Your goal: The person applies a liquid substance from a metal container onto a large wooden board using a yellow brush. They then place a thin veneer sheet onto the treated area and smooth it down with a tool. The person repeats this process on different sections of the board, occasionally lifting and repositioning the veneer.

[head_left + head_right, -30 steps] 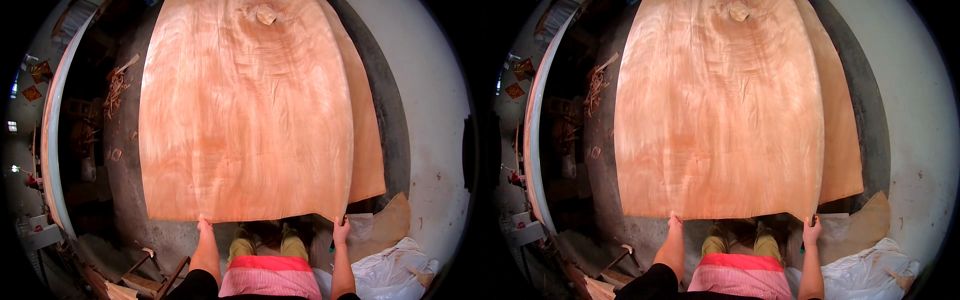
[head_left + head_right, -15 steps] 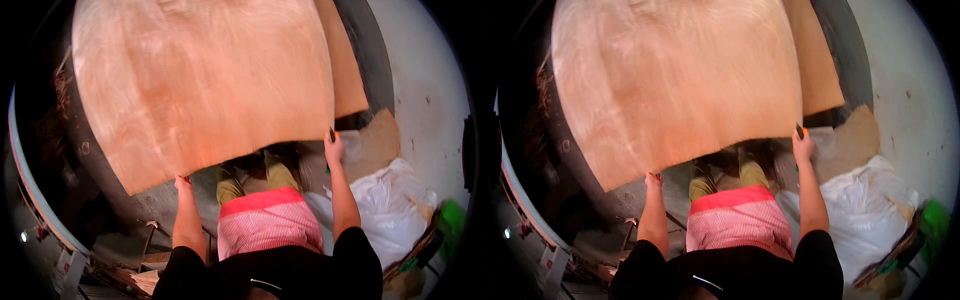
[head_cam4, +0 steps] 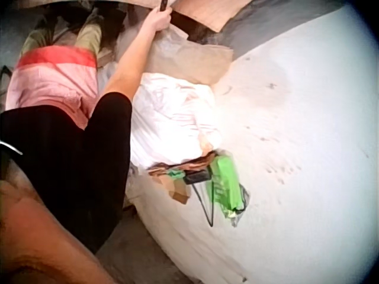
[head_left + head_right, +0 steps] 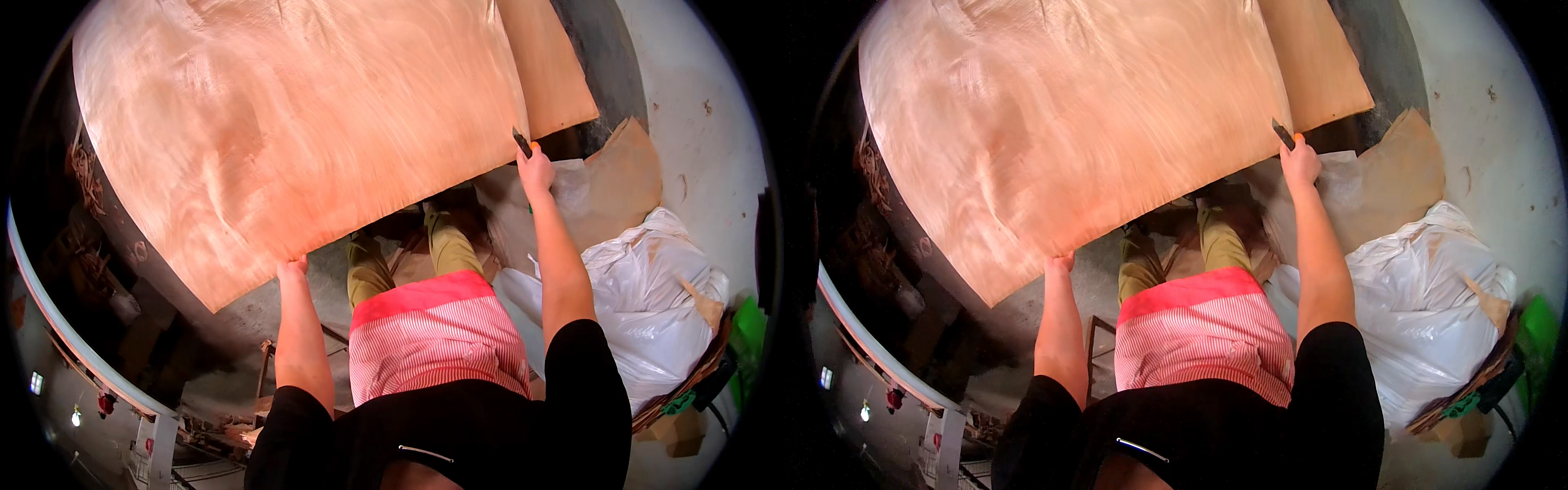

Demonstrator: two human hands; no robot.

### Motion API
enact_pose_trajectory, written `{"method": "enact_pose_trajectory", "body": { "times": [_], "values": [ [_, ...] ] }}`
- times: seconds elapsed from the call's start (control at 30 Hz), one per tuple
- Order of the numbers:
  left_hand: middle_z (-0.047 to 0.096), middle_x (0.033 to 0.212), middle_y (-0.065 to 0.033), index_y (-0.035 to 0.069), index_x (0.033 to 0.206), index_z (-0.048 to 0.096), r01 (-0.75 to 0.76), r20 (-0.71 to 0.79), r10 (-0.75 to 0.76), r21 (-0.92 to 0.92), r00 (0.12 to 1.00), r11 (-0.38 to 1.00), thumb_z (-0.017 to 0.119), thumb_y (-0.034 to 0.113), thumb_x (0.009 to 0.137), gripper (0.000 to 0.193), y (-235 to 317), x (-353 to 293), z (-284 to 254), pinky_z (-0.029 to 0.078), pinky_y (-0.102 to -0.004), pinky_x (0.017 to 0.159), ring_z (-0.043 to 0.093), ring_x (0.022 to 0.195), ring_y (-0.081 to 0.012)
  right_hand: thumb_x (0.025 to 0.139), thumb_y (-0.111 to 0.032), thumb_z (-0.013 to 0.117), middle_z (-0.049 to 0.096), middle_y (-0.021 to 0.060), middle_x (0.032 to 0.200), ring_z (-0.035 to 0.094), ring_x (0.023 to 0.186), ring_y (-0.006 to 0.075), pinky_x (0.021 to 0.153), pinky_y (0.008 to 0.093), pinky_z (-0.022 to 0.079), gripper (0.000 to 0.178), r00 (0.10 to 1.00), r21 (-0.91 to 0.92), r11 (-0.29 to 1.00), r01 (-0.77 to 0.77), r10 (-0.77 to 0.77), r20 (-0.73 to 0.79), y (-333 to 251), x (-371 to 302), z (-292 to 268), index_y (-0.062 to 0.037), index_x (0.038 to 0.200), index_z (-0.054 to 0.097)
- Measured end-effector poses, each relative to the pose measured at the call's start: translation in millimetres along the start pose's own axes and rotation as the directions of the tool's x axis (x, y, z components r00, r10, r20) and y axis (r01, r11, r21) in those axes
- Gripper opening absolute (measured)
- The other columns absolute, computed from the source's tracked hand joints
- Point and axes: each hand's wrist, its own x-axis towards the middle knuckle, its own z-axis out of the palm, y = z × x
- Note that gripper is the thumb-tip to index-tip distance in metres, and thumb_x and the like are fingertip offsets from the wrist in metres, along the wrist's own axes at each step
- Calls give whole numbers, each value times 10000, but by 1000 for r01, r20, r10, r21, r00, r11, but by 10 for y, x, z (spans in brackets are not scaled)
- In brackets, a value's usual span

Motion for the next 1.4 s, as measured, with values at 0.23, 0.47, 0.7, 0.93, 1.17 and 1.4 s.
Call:
{"method": "enact_pose_trajectory", "body": {
  "times": [0.23, 0.47, 0.7, 0.93, 1.17, 1.4],
  "values": [
    [402, 1234, -70, 83, 1174, 417, -50, -13, 51, 46, 999, 998, 255, 285, 855, 411, -70, 50, 1, 265, -363, 970, 348, 1151, -234, 730, -372, 527, 572, 163, 742, 563, 711, 314, 611, 415, 446, 382, 999, 90, 995, 38, -35, -37, 86, -5, 109, -73, 968, 519],
    [436, 1198, -62, 87, 1139, 444, -65, 25, 63, 84, 998, 994, 290, 279, 846, 383, -96, 84, -113, 294, -358, 952, 383, 1116, -226, 730, -354, 531, 568, 146, 721, 556, 674, 316, 577, 416, 440, 360, 997, 155, 986, 64, -57, -53, 209, 142, 134, -59, 936, 515],
    [470, 1162, -54, 91, 1105, 471, -110, 150, 88, 143, 985, 984, 325, 274, 837, 356, -104, 320, -100, 324, -353, 933, 419, 1082, -218, 716, -379, 551, 564, 147, 719, 561, 694, 299, 582, 401, 450, 409, 998, 99, 993, 62, -60, -30, 148, 119, 118, -72, 984, 509],
    [545, 964, -53, 80, 1008, 486, -43, 112, 28, 127, 993, 991, 393, 209, 834, 236, -121, 115, -171, 445, -332, 710, 529, 844, -211, 687, -414, 588, 575, 159, 811, 548, 789, 310, 651, 401, 441, 472, 1000, 272, 962, 18, -23, 15, 180, -96, 69, -89, 1019, 508],
    [576, 854, -103, -1, 1067, 448, -646, 673, 398, 730, 623, -223, 587, 240, 721, 444, -667, -870, -549, 439, -326, 663, 546, 730, -225, 678, -363, 600, 588, 145, 805, 554, 774, 306, 686, 375, 421, 371, 919, 528, 755, -390, 352, 176, 766, -623, -270, -65, 896, 576],
    [523, 1070, -155, 18, 1152, 403, -679, 758, -1, 583, 652, -445, 574, 319, 735, 542, -1035, -1705, -870, 407, -318, 825, 510, 987, -251, 637, -206, 651, 551, 141, 708, 539, 688, 316, 602, 385, 419, 252, 900, 350, 869, -349, 415, -133, 1803, -1266, -584, -19, 784, 566]
  ]
}}
